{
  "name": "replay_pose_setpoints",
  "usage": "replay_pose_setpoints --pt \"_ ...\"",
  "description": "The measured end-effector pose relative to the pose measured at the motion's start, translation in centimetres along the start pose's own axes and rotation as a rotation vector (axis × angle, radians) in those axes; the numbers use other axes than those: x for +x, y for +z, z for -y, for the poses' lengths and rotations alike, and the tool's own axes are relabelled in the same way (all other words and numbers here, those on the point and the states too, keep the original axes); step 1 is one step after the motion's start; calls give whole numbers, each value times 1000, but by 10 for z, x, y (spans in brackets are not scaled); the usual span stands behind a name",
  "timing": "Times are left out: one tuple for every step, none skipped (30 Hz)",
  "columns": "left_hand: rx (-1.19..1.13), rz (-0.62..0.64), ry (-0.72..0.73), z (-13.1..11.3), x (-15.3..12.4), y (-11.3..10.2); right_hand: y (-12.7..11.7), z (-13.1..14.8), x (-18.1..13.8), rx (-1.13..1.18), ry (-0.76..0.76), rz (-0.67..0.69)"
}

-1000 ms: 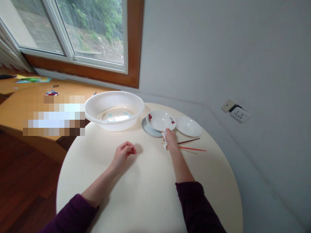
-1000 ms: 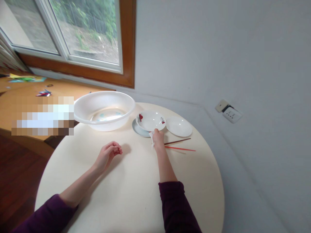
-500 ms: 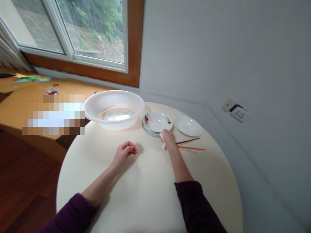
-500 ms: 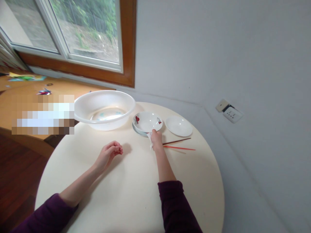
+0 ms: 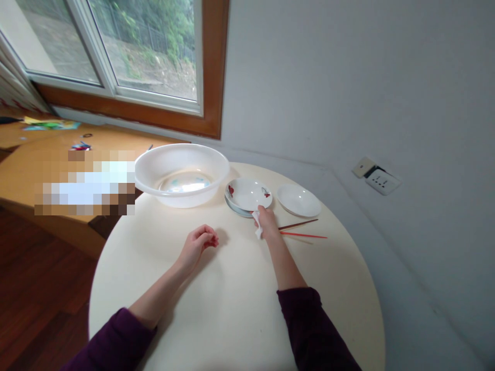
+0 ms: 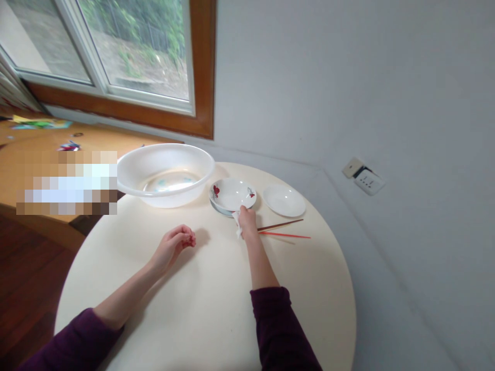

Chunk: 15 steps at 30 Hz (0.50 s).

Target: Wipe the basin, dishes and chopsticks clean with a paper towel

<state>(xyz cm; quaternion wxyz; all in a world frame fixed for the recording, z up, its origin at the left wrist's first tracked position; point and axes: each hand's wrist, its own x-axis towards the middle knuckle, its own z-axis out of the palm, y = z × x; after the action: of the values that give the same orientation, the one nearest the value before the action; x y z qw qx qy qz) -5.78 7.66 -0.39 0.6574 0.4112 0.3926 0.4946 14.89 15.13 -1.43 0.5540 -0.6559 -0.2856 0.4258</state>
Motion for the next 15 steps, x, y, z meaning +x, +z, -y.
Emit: replay_pose_setpoints --pt "0 2 -2 0 0 0 0 0 -1 4 3 3" --pt "-2 4 -3 0 0 0 0 1 -1 9 6 6" --pt "-3 7 -5 0 0 0 0 1 -2 13 9 9" --pt "-3 11 -6 0 0 0 0 1 -2 18 12 12" --pt "-3 15 -7 0 0 0 0 1 -2 22 14 15" --pt "-1 17 -8 0 0 0 0 1 -2 25 15 18" --pt "2 18 -9 0 0 0 0 1 -3 28 17 21" --pt "5 20 -10 0 -1 0 0 1 -3 30 19 24" --pt "7 23 -11 0 -1 0 -1 1 -3 32 21 26" --pt "8 28 -13 0 -1 1 -1 2 -4 33 24 28" --pt "8 32 -14 -1 -1 1 -1 2 -5 35 27 30" --pt "8 36 -16 -1 -2 2 -1 3 -5 38 30 32" --pt "7 40 -17 -1 -2 2 -1 4 -6 41 33 34" --pt "6 45 -19 -1 -2 2 -1 5 -8 44 37 37" --pt "6 48 -21 -1 -2 2 -1 5 -9 47 41 40"
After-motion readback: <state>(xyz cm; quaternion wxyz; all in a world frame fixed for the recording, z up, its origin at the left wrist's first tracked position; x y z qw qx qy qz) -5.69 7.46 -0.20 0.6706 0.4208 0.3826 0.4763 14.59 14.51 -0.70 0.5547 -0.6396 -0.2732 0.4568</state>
